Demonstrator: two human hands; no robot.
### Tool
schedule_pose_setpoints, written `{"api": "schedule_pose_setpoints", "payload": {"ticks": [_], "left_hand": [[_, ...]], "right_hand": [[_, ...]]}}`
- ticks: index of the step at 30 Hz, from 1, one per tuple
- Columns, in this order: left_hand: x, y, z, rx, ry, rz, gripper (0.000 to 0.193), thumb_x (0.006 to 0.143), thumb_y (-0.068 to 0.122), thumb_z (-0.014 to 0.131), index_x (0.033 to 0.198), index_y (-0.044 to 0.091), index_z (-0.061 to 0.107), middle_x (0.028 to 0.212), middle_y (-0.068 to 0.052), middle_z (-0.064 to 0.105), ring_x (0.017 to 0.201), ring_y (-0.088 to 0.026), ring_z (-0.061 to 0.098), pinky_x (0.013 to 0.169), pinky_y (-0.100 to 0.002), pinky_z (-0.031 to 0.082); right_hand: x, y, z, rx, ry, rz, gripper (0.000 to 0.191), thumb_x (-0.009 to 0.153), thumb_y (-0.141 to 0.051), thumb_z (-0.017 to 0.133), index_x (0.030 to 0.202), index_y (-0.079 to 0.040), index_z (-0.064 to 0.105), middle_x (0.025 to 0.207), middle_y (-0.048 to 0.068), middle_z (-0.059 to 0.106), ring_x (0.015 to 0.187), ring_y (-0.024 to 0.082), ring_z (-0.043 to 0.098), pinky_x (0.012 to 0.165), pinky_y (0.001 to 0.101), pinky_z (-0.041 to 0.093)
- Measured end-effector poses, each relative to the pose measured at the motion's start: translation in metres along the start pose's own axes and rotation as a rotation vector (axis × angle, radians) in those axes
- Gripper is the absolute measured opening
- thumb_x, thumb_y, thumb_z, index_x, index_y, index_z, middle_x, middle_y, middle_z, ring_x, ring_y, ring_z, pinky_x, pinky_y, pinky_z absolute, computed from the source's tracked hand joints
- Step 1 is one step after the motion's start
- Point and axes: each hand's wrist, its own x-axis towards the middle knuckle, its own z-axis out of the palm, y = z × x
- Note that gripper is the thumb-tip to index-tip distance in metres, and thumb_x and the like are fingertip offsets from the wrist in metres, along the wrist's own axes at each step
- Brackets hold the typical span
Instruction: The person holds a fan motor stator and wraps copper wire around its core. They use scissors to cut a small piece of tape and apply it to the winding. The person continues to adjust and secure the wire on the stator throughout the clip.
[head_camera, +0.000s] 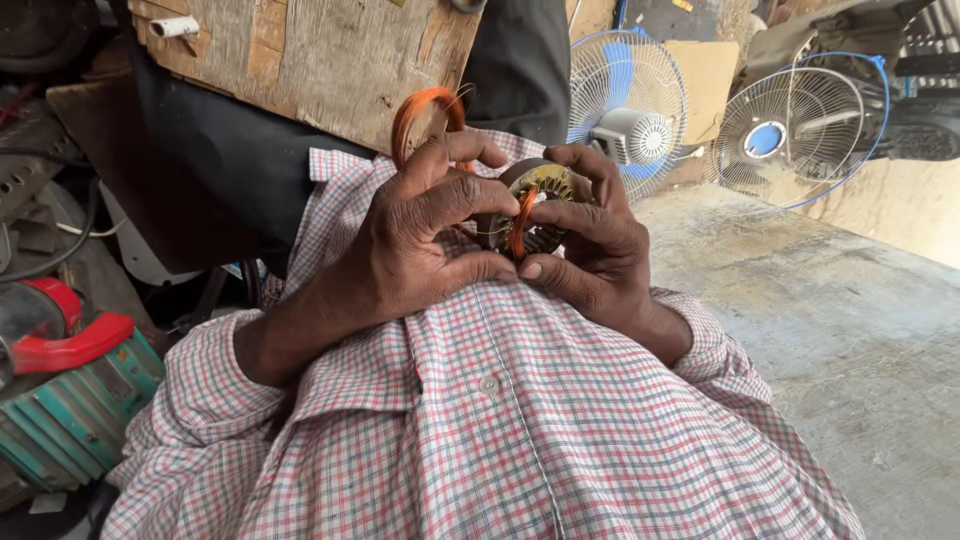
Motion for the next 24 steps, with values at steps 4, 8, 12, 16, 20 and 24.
{"api": "schedule_pose_setpoints", "payload": {"ticks": [4,8,12,16,20,24], "left_hand": [[0.0000,-0.0010,-0.0006,-0.002,0.000,0.014,0.054,0.082,0.023,0.094,0.124,0.008,0.063,0.143,-0.016,0.046,0.124,-0.023,0.070,0.099,-0.035,0.062],[0.0000,-0.0016,-0.0023,-0.017,-0.003,0.036,0.050,0.083,0.021,0.093,0.122,0.010,0.064,0.143,-0.016,0.045,0.129,-0.028,0.067,0.099,-0.037,0.062],[0.0001,0.0024,-0.0024,-0.024,0.001,0.019,0.047,0.084,0.021,0.093,0.120,0.011,0.065,0.140,-0.015,0.045,0.128,-0.029,0.068,0.099,-0.037,0.063],[-0.0001,0.0035,-0.0043,-0.039,-0.013,0.028,0.044,0.085,0.020,0.092,0.118,0.011,0.065,0.141,-0.014,0.045,0.129,-0.028,0.068,0.106,-0.038,0.061],[0.0002,0.0040,-0.0031,-0.060,-0.007,0.050,0.041,0.086,0.020,0.092,0.117,0.011,0.067,0.142,-0.013,0.045,0.130,-0.027,0.068,0.104,-0.036,0.061],[0.0004,0.0078,-0.0029,-0.043,-0.011,0.052,0.038,0.086,0.018,0.092,0.114,0.011,0.067,0.142,-0.014,0.043,0.130,-0.028,0.068,0.101,-0.035,0.061]], "right_hand": [[0.0035,0.0019,-0.0023,-0.042,-0.015,-0.031,0.040,0.092,-0.019,0.087,0.128,-0.009,0.073,0.160,0.013,0.037,0.141,0.024,0.053,0.120,0.0366,0.050],[0.0052,0.0014,-0.0022,-0.068,-0.013,-0.056,0.037,0.089,-0.018,0.088,0.122,-0.008,0.075,0.160,0.013,0.038,0.139,0.024,0.055,0.119,0.0370,0.051],[0.0072,0.0014,0.0019,-0.067,0.005,-0.088,0.036,0.088,-0.019,0.089,0.120,-0.008,0.076,0.161,0.013,0.038,0.142,0.024,0.053,0.121,0.0368,0.050],[0.0059,0.0004,0.0015,-0.133,0.004,-0.114,0.036,0.088,-0.020,0.089,0.119,-0.009,0.076,0.157,0.013,0.039,0.142,0.023,0.053,0.123,0.0353,0.047],[0.0072,-0.0005,0.0018,-0.163,-0.002,-0.143,0.034,0.088,-0.020,0.088,0.118,-0.009,0.076,0.157,0.014,0.039,0.141,0.022,0.054,0.123,0.0342,0.047],[0.0089,-0.0018,0.0021,-0.167,-0.012,-0.164,0.034,0.089,-0.020,0.088,0.118,-0.008,0.076,0.160,0.014,0.039,0.137,0.021,0.056,0.120,0.0337,0.048]]}}
